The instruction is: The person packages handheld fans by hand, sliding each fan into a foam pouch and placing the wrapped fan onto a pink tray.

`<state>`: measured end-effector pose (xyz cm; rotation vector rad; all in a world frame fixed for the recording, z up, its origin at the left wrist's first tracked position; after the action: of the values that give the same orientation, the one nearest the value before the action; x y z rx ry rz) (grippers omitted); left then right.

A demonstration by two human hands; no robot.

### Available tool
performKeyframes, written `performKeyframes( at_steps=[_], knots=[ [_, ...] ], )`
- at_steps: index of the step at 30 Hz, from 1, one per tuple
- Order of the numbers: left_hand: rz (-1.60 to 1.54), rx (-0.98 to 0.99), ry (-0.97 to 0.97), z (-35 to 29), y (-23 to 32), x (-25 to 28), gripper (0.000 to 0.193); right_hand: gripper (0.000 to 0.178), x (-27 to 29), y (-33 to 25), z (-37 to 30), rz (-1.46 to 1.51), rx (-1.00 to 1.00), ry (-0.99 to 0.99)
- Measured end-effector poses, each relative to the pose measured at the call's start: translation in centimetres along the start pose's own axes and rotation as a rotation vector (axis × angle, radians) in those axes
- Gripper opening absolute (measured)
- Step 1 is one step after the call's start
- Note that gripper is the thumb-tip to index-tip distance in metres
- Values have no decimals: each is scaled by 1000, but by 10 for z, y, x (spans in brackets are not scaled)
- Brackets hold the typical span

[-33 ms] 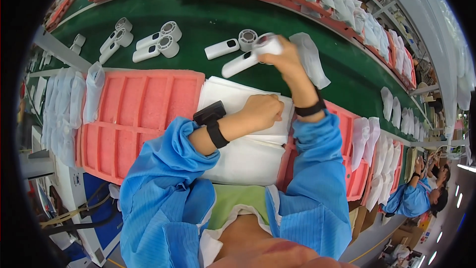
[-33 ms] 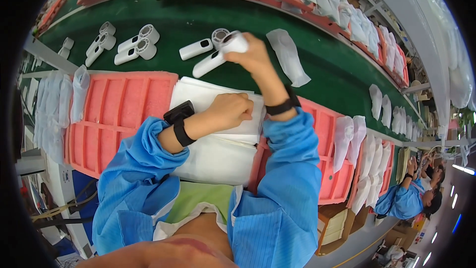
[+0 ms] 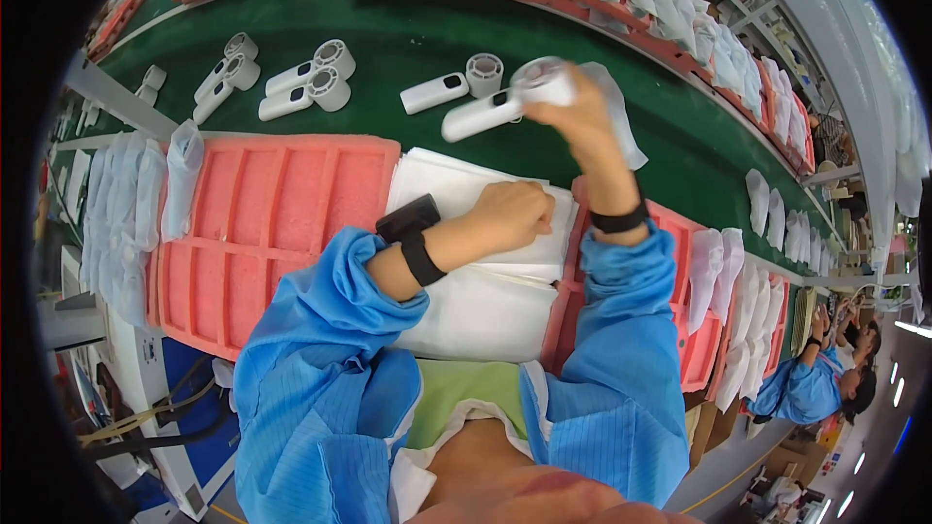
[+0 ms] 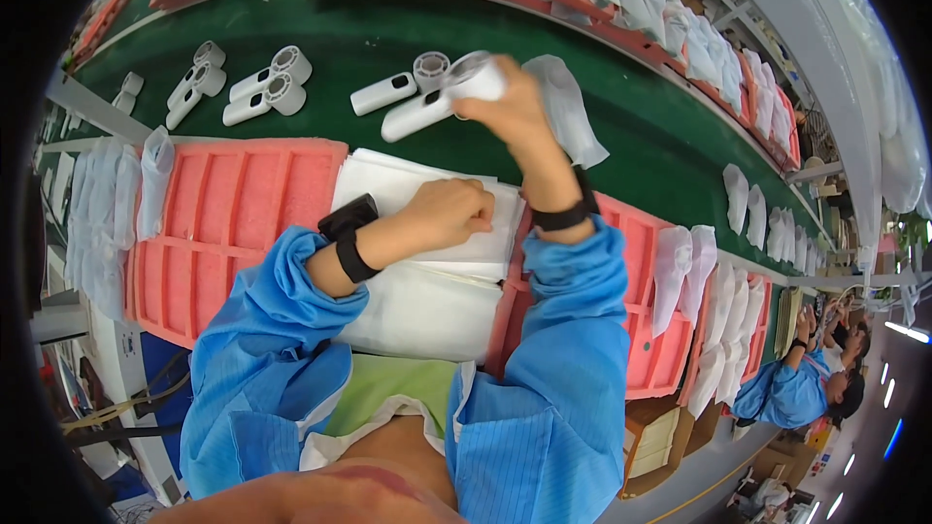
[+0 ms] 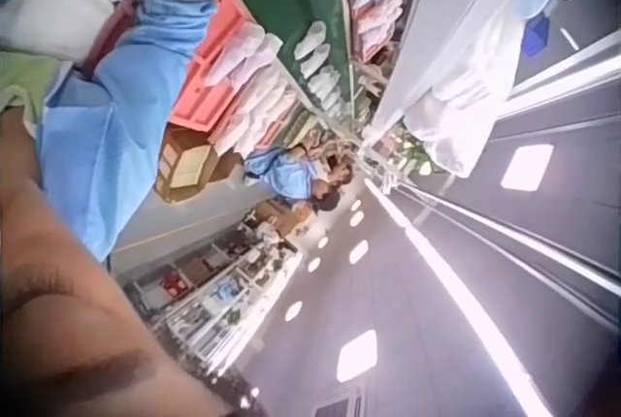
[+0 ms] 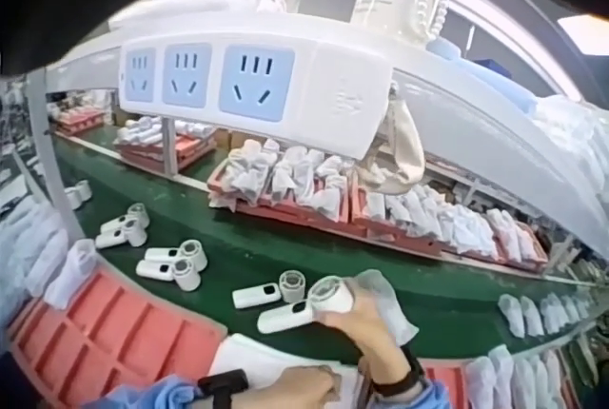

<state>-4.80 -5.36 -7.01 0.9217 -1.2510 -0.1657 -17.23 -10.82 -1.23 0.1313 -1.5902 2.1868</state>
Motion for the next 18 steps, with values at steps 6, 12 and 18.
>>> performKeyframes(
  at_steps=[6, 12, 18],
  knots=[
    [-373, 22, -101, -2, -8, 55, 15, 51, 108, -102, -66, 0, 261, 286],
    [-606, 43, -126, -6, 2, 95, 17, 54, 118, -119, -92, -179, 349, 112],
    [-920, 86, 141, -29, 11, 123, 13, 57, 38, -119, -72, -202, 436, -2]
  ],
)
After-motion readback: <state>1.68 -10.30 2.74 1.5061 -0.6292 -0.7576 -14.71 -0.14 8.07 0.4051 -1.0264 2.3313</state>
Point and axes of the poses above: each hand's wrist, its own z-axis towards the middle knuckle, its own x-axis out of the back of the hand, y = z × x, the point moved 6 cm from there along z, towards the middle knuckle, and after that the axes turned 13 degrees about x, right-handed, at the moved point
